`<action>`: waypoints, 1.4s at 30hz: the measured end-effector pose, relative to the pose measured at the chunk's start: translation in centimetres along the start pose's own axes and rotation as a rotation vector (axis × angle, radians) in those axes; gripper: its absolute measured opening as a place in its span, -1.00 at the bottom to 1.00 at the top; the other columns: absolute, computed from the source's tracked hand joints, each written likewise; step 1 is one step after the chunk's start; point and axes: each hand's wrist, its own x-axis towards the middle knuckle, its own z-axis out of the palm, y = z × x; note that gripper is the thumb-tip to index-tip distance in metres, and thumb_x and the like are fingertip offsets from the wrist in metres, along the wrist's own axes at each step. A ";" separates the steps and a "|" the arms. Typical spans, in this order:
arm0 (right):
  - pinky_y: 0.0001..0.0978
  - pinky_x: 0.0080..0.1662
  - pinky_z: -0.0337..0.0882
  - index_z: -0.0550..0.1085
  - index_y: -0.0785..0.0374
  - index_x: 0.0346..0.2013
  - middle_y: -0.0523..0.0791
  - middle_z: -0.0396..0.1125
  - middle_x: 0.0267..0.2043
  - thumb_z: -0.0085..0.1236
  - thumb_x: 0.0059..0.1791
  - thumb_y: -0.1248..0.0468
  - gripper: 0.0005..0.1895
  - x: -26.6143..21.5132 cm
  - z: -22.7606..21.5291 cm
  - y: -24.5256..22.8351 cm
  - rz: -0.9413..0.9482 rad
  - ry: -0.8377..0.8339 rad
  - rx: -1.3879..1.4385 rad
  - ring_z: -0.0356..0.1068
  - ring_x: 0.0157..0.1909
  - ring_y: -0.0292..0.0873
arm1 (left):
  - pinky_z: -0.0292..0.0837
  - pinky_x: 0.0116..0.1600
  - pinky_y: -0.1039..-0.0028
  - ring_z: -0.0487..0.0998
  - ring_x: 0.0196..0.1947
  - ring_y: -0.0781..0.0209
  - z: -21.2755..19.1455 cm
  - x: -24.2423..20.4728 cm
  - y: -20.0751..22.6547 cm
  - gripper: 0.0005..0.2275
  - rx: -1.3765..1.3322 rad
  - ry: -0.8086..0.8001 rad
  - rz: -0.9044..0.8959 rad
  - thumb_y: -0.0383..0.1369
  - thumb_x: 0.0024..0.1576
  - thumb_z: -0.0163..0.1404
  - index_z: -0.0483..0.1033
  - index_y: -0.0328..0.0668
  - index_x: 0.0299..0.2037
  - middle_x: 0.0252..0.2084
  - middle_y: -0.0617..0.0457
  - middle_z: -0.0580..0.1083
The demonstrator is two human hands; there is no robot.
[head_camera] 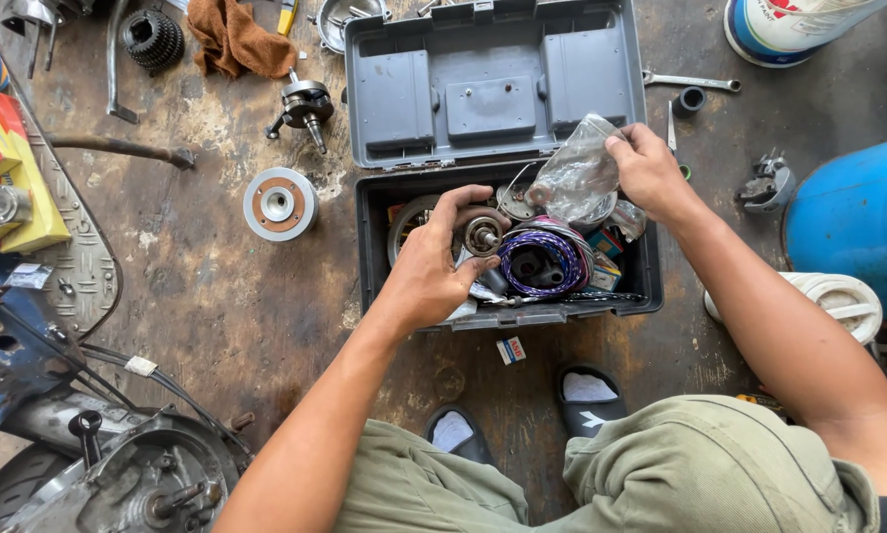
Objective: The person assembles mechanical parts, including gears and bearings, on the floor. They handle a gear assembly, insert a bearing, and use a small tool to adjust components. The person also opens a toolbox to retrieve additional parts and tools.
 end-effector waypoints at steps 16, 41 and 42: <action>0.02 -0.07 0.42 0.56 0.25 -0.04 0.13 0.48 -0.20 0.17 0.13 0.20 -0.80 0.8 -0.8 1.3 -0.289 0.101 -0.182 0.47 -0.04 0.25 | 0.38 0.25 0.08 0.56 0.14 -0.06 0.0 -0.1 -0.5 -0.43 0.032 0.016 -0.053 -0.50 0.04 0.19 0.28 -0.06 0.27 0.02 0.08 0.60; -0.27 -0.09 0.49 0.50 0.40 -0.01 0.04 0.46 -0.04 -0.03 0.05 0.43 -0.75 -2.7 -7.9 -7.1 -0.449 -0.328 -0.166 0.45 -0.15 -0.07 | 0.53 -0.06 0.41 0.66 -0.15 0.15 0.3 1.1 0.6 -0.50 0.066 0.169 -0.078 -0.61 -0.02 0.13 0.31 -0.23 0.16 -0.06 -0.01 0.60; -0.18 -0.19 0.45 0.55 0.38 -0.03 0.06 0.45 -0.12 0.08 0.05 0.34 -0.76 -2.9 -8.6 -5.6 -0.481 -0.233 -0.351 0.41 -0.23 -0.02 | 0.53 -0.05 0.42 0.65 -0.14 0.17 0.4 1.3 0.6 -0.50 0.049 0.162 -0.083 -0.62 -0.03 0.13 0.31 -0.24 0.16 -0.06 0.00 0.59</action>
